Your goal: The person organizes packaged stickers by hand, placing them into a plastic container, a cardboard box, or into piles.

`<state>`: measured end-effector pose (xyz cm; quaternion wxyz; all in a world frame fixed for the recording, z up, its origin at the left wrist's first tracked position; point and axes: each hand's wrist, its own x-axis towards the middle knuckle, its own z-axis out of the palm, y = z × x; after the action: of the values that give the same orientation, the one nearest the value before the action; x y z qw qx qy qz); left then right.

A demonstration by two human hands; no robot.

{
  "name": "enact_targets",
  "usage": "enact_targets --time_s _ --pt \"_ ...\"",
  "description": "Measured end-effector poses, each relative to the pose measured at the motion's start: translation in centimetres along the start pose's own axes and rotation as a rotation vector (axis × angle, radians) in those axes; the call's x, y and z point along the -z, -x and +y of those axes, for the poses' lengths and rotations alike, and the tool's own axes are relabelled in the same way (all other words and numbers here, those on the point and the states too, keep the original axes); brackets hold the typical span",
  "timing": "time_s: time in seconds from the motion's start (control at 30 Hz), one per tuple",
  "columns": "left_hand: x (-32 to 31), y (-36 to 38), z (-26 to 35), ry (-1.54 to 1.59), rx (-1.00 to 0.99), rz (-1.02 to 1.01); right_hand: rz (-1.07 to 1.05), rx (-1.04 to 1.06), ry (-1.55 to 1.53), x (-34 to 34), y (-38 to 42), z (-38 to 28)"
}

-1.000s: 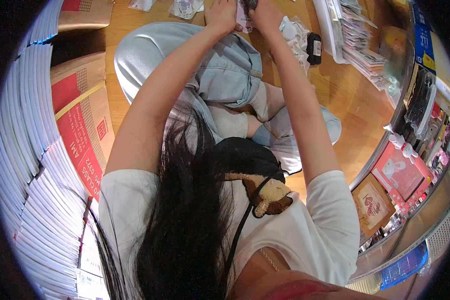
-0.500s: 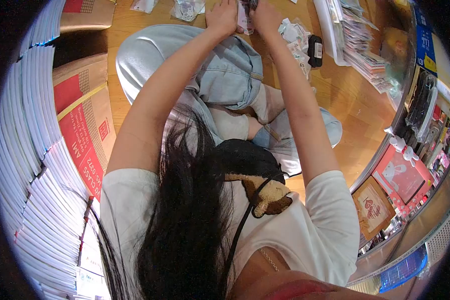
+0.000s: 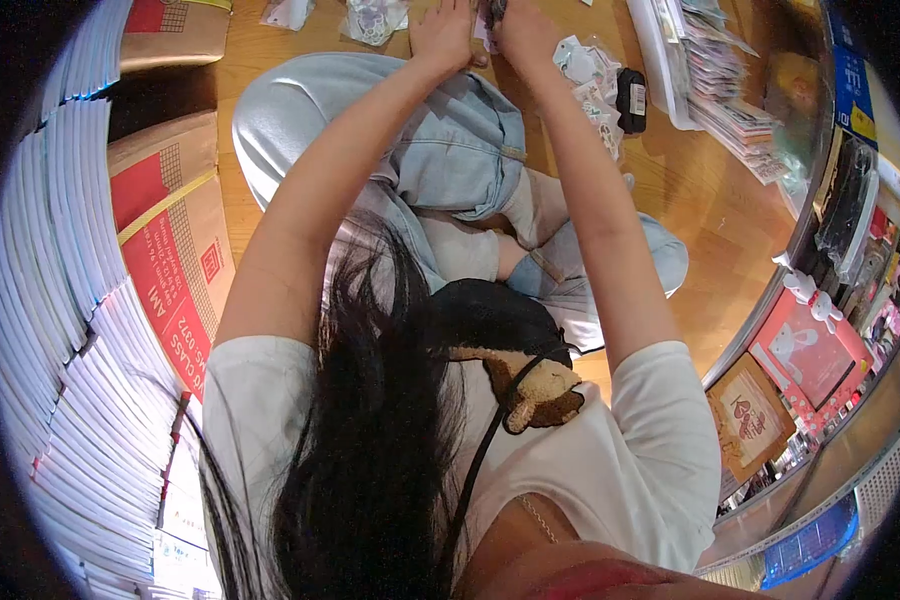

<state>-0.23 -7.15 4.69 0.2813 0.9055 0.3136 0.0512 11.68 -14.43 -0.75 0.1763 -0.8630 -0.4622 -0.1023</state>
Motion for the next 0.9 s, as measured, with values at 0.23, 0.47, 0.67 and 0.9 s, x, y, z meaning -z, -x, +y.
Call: enact_targets --time_s 0.23,0.47,0.67,0.9 --pt "-1.0 -0.5 -0.8 0.089 0.015 -0.046 -0.428 -0.212 -0.045 5.9 2.7 -2.6" --pt "-0.7 -0.6 -0.1 -0.041 0.063 -0.050 -0.521 0.123 -0.086 6.3 3.5 0.1" --pt "-2.2 -0.8 -0.7 0.006 0.032 0.013 -0.380 0.047 -0.031 4.9 -0.7 0.4" --pt "-3.0 -1.2 -1.5 -0.017 0.018 0.054 -0.466 -0.022 -0.099 6.0 2.8 -1.8"
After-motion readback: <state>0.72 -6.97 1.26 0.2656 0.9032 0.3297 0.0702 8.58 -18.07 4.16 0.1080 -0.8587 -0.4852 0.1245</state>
